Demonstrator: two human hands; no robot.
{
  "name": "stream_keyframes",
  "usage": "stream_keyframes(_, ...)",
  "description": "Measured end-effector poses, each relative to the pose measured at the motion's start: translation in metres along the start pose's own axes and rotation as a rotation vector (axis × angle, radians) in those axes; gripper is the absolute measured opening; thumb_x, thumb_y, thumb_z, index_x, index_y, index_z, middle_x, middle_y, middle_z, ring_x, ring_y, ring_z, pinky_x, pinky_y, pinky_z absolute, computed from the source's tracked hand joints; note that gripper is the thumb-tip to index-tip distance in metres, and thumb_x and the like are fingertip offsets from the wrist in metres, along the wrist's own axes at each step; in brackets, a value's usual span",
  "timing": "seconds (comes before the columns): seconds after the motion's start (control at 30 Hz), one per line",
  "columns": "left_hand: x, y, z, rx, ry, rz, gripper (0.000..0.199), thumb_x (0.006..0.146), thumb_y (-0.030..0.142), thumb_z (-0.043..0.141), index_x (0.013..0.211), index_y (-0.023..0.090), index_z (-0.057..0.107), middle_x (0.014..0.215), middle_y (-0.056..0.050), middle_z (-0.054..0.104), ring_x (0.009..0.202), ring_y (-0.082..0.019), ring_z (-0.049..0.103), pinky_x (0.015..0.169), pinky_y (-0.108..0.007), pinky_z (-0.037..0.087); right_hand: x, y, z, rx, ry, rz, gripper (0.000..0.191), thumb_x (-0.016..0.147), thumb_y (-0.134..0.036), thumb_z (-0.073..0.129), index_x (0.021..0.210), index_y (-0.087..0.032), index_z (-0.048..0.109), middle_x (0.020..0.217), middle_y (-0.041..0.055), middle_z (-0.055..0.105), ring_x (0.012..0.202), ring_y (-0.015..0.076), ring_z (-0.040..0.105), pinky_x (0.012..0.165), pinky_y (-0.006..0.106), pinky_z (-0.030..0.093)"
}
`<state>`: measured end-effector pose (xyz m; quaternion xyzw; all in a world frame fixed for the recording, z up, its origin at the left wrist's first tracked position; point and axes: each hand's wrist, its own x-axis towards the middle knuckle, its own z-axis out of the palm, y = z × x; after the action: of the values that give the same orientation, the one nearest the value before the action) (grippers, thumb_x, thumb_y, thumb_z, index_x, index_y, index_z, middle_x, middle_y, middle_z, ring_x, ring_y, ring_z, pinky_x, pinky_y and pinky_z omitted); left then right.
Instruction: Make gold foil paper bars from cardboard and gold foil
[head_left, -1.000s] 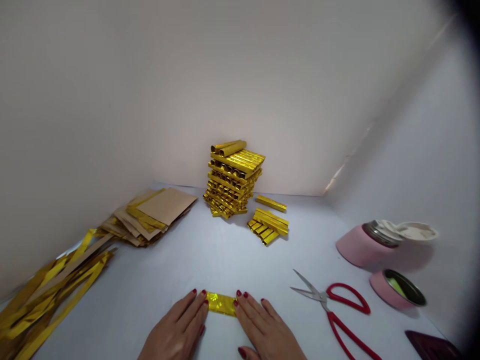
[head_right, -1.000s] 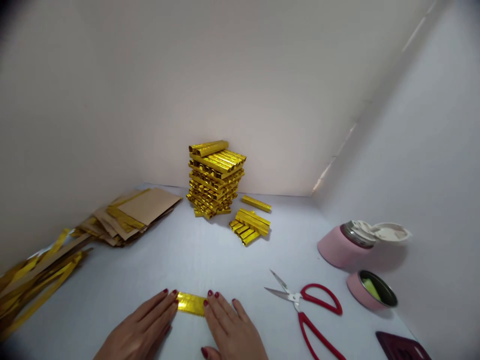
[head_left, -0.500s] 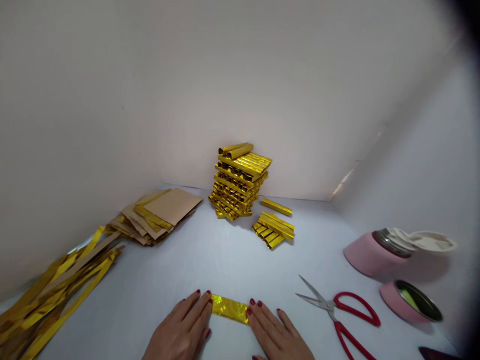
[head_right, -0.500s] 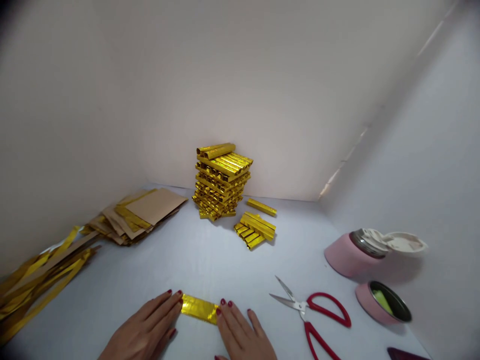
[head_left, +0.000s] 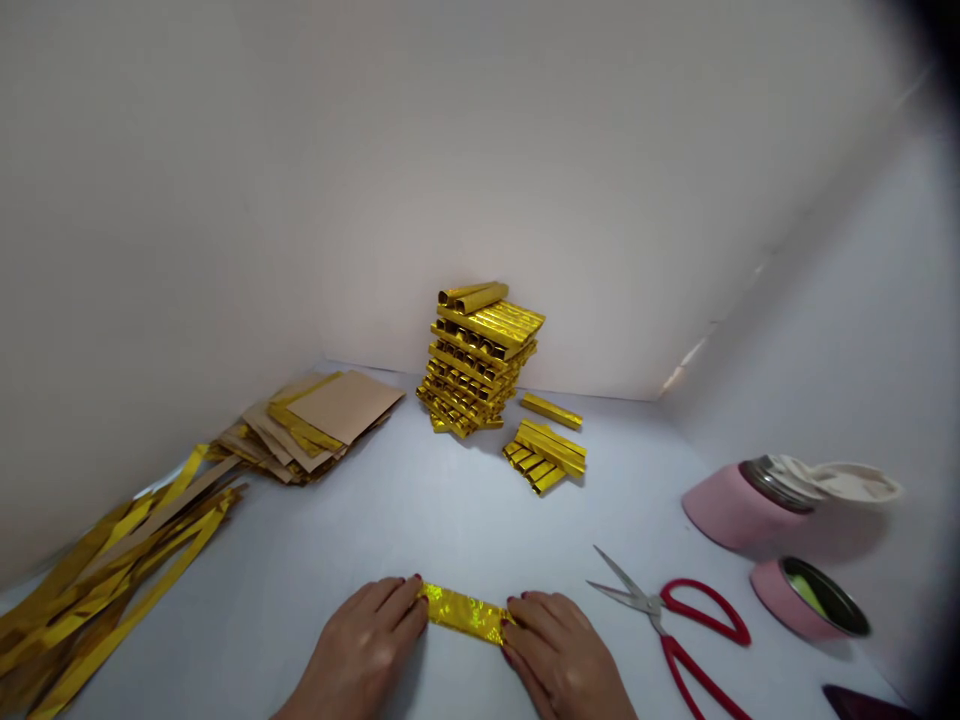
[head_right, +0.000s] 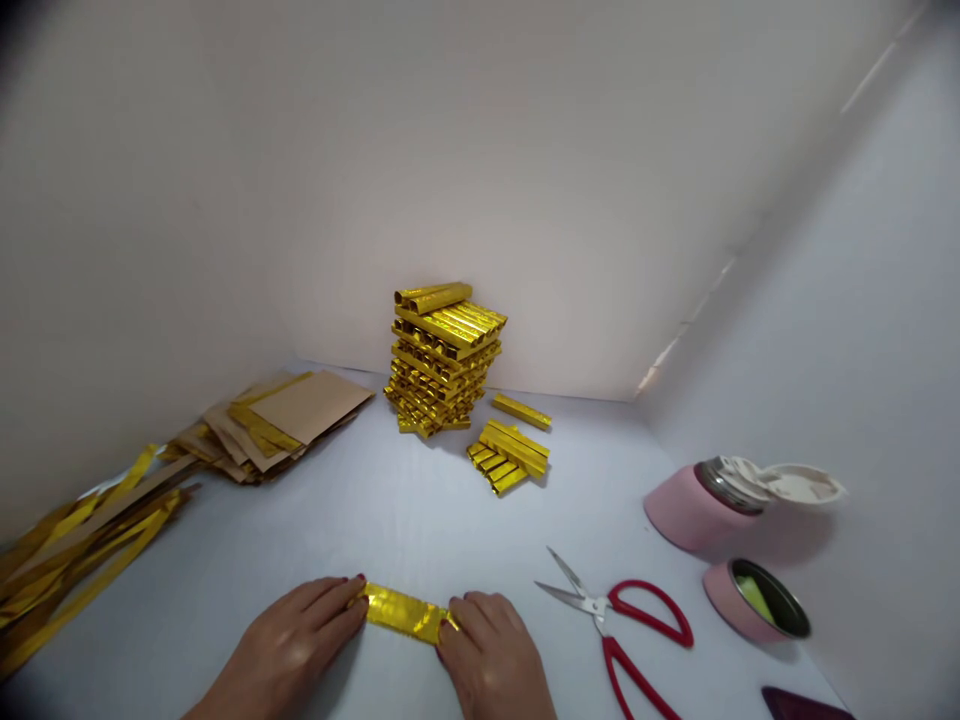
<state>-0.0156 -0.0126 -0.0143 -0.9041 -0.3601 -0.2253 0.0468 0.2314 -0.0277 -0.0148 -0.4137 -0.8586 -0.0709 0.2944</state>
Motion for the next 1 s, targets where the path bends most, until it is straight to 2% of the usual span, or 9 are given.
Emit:
stream_keyframes(0.07, 0.003, 0.000, -0.002, -0.058, -0.018, -0.007, 0.031, 0.089, 0.000, 0.036, 0.101, 0.014, 0.061, 0.098, -0.008, 0.070, 0.082, -0.021, 0.065, 0.070, -0.032, 0.056, 0.005, -0.001, 0.002, 0.062, -0.012, 0.037, 0.040, 0.099, -0.023, 0.033, 0.075, -0.020, 0.064, 0.073, 0.0042, 0.068, 0.067, 0.0168, 0.063, 0.063, 0.028, 0.050)
stream_keyframes(0.17, 0.005, -0.003, -0.006, -0.119, -0.050, 0.010, 0.031, 0.087, -0.001, 0.039, 0.106, 0.014, 0.058, 0.100, -0.009, 0.068, 0.084, -0.021, 0.063, 0.071, -0.033, 0.056, 0.006, 0.000, 0.002, 0.072, -0.033, 0.028, 0.040, 0.099, -0.024, 0.031, 0.075, -0.019, 0.063, 0.069, 0.0044, 0.065, 0.061, 0.0161, 0.060, 0.057, 0.027, 0.049)
stream_keyframes(0.37, 0.008, -0.017, -0.014, -0.194, -0.166, 0.079, 0.030, 0.094, 0.003, 0.033, 0.104, 0.017, 0.058, 0.102, -0.007, 0.066, 0.088, -0.020, 0.062, 0.076, -0.031, 0.056, 0.004, 0.002, -0.001, 0.055, -0.034, 0.004, 0.039, 0.099, -0.021, 0.031, 0.081, -0.019, 0.065, 0.072, 0.0050, 0.065, 0.064, 0.0164, 0.060, 0.059, 0.028, 0.050)
stream_keyframes(0.53, 0.006, -0.019, -0.013, -0.191, -0.085, 0.108, 0.029, 0.097, 0.008, 0.034, 0.111, 0.017, 0.058, 0.099, -0.008, 0.066, 0.087, -0.018, 0.062, 0.078, -0.030, 0.055, 0.002, 0.002, 0.004, 0.023, 0.014, -0.059, 0.034, 0.097, -0.015, 0.035, 0.081, -0.017, 0.065, 0.069, 0.0048, 0.066, 0.062, 0.0159, 0.060, 0.058, 0.027, 0.049)
stream_keyframes(0.67, 0.003, -0.017, -0.009, -0.159, -0.064, 0.114, 0.028, 0.098, 0.010, 0.033, 0.109, 0.016, 0.058, 0.098, -0.008, 0.066, 0.088, -0.019, 0.062, 0.079, -0.031, 0.055, 0.001, 0.002, 0.005, 0.004, 0.028, -0.075, 0.032, 0.096, -0.012, 0.036, 0.083, -0.017, 0.066, 0.069, 0.0047, 0.066, 0.061, 0.0158, 0.060, 0.057, 0.027, 0.049)
stream_keyframes(0.8, 0.000, -0.013, -0.006, -0.142, -0.078, 0.095, 0.027, 0.097, 0.008, 0.035, 0.106, 0.017, 0.059, 0.099, -0.008, 0.066, 0.091, -0.019, 0.061, 0.083, -0.031, 0.053, 0.000, 0.002, 0.004, 0.005, 0.009, -0.063, 0.033, 0.096, -0.013, 0.035, 0.084, -0.017, 0.066, 0.069, 0.0046, 0.066, 0.062, 0.0158, 0.061, 0.058, 0.026, 0.050)
stream_keyframes(1.0, 0.002, -0.008, -0.006, -0.207, -0.132, 0.066, 0.027, 0.095, 0.009, 0.038, 0.114, 0.018, 0.055, 0.098, -0.007, 0.064, 0.087, -0.018, 0.060, 0.076, -0.029, 0.055, -0.001, 0.003, 0.004, 0.024, -0.018, -0.053, 0.034, 0.096, -0.014, 0.034, 0.085, -0.018, 0.065, 0.071, 0.0051, 0.066, 0.064, 0.0160, 0.060, 0.059, 0.026, 0.050)
